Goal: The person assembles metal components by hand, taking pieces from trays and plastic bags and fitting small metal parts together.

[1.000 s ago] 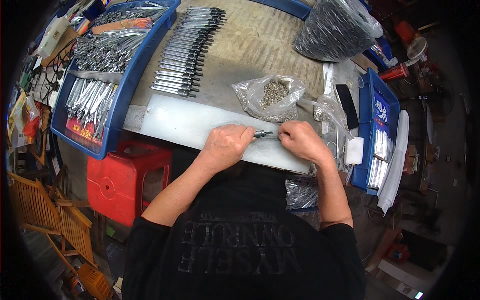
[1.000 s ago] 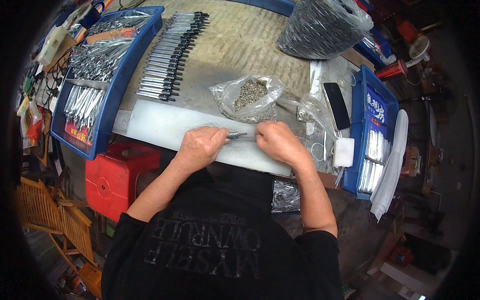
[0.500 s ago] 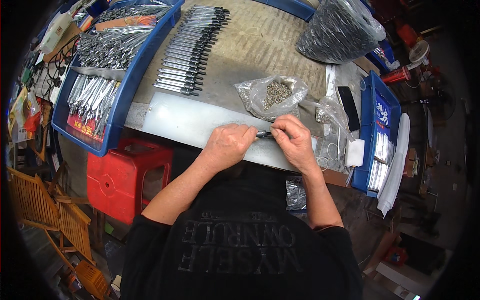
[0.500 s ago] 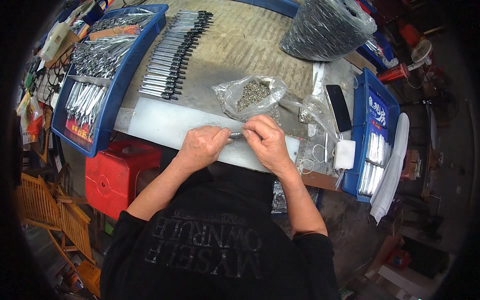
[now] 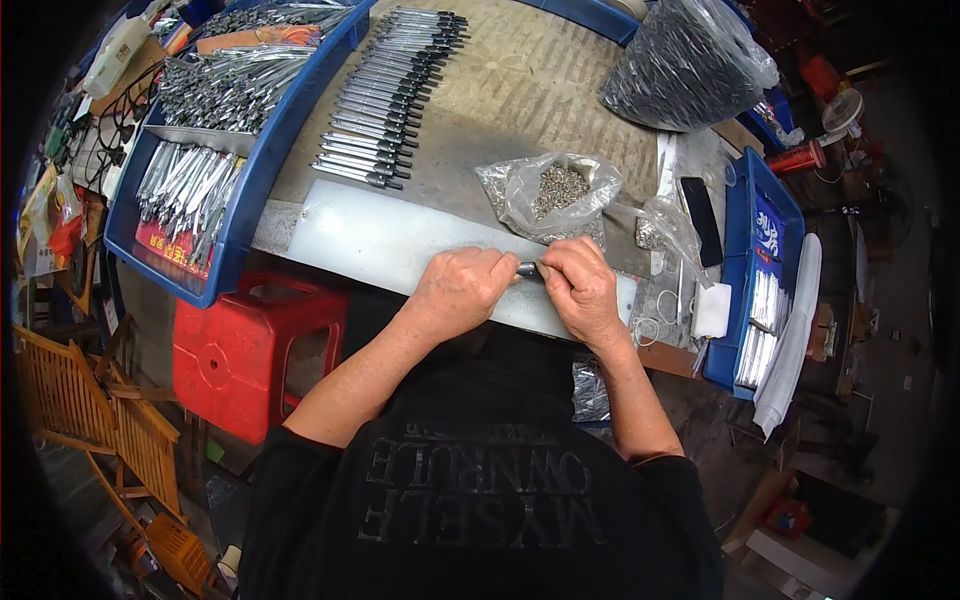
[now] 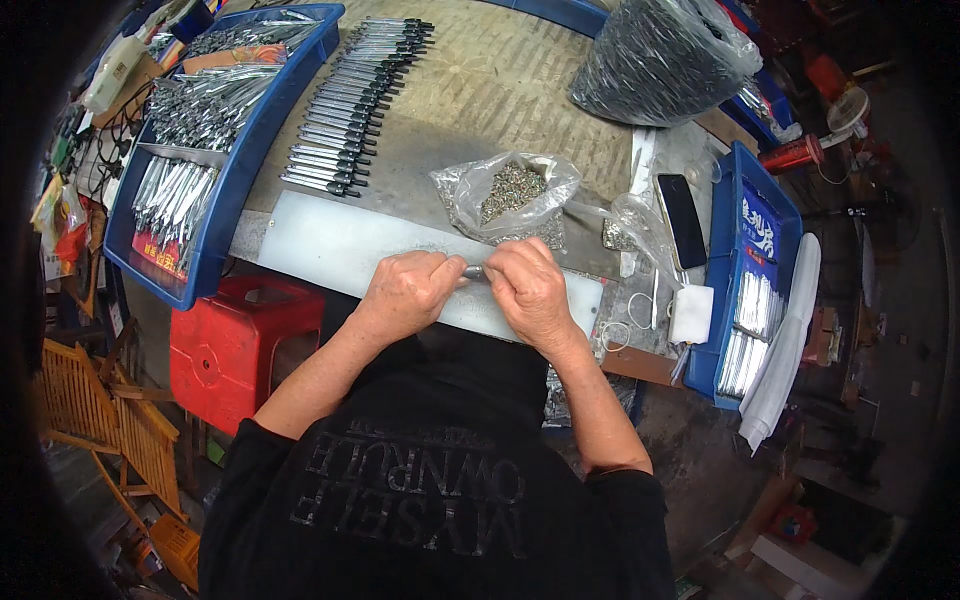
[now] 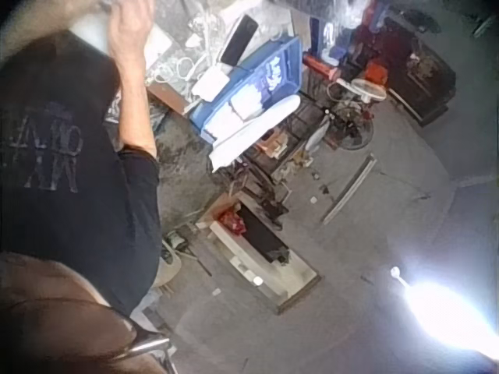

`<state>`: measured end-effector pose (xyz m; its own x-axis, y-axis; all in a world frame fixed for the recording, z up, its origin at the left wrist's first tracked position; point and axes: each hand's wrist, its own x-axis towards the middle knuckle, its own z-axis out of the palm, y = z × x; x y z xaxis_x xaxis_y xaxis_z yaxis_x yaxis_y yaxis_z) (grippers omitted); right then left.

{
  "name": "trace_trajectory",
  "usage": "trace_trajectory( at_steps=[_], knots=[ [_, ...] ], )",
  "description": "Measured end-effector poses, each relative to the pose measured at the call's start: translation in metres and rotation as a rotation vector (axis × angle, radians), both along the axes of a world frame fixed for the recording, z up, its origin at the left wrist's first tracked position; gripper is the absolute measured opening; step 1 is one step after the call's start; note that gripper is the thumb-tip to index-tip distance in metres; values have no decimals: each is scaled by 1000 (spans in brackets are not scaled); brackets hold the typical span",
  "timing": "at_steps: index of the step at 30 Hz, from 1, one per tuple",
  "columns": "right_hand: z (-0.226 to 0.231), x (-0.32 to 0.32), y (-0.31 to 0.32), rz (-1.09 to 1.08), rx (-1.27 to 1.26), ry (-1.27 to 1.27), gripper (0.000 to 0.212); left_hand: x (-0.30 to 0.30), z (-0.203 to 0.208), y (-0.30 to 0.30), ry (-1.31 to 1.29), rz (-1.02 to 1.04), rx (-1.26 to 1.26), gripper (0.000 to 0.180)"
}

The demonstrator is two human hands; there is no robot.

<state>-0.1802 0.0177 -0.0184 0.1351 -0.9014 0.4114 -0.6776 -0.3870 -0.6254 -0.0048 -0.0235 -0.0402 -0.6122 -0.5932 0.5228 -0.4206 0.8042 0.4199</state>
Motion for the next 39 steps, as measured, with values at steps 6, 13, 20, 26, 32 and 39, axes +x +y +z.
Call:
trace_trajectory(
  at_steps=[6, 13, 20, 26, 32, 39],
  knots=[
    [9, 2, 1, 41, 7, 44, 10, -1, -1, 0, -6, 4, -24, 18],
    [10, 4, 3, 58, 111, 80, 6, -1, -3, 1, -56, 19, -75, 15],
    [10, 10, 5, -13, 119, 176, 6, -1, -5, 2, -56, 19, -92, 15],
    [19, 9, 1, -132, 288, 102, 12, -1, -3, 2, -60, 16, -84, 15],
    [14, 2, 2, -114, 436, -27, 23, 0, -2, 1, -43, 18, -31, 16],
    [12, -4, 3, -93, 471, -92, 27, 0, 0, 0, -6, 26, 31, 16]
  ],
)
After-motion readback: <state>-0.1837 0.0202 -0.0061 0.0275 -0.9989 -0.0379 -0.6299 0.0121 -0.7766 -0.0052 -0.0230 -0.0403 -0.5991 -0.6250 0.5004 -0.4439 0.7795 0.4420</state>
